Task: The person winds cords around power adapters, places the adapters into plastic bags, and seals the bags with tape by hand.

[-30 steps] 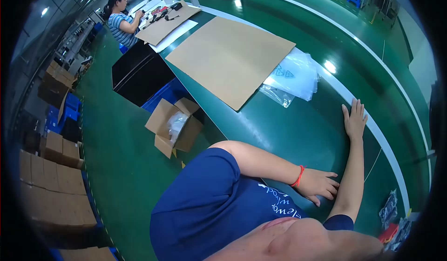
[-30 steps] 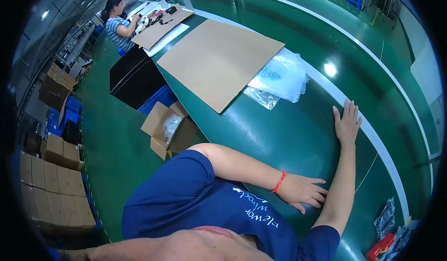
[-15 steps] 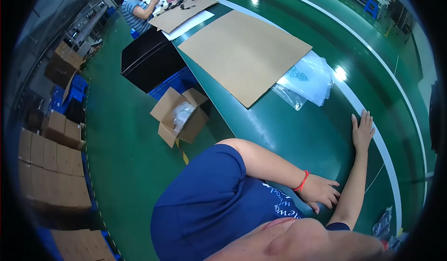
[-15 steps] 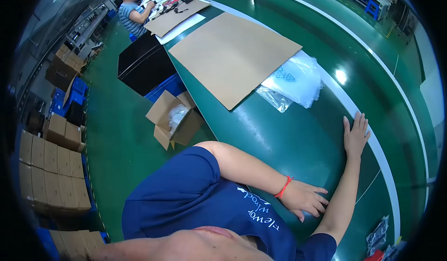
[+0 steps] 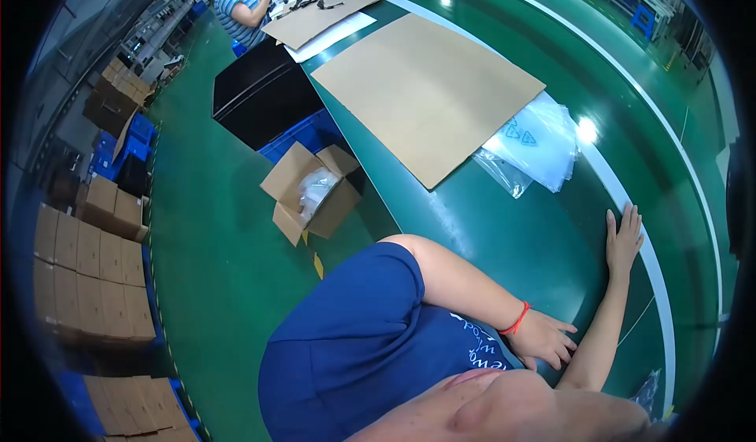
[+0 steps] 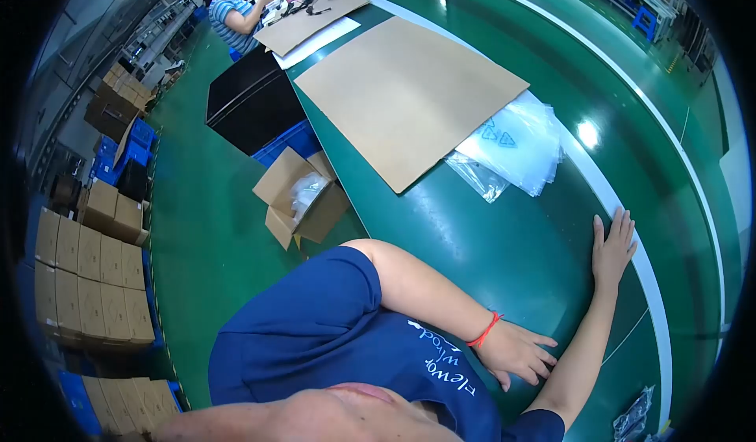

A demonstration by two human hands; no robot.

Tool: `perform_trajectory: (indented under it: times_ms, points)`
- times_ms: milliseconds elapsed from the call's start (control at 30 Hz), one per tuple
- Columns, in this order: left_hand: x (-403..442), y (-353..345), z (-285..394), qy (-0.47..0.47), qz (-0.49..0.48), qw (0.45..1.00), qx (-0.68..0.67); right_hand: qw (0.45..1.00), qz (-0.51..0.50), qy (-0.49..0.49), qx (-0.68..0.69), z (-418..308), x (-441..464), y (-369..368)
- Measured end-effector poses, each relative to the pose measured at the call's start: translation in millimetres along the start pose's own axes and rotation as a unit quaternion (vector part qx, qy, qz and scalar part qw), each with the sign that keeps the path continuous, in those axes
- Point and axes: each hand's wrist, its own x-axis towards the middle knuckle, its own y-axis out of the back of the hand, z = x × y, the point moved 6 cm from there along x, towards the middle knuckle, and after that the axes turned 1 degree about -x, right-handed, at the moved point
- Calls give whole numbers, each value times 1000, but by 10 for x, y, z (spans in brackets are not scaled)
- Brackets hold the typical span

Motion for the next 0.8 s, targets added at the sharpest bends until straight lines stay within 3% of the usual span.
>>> perform_trajectory:
  times_ms: [800]
  points:
    - [-20,-76,-54,-12,9,1000,21,1000,-4,0,-5,14,32,-13]
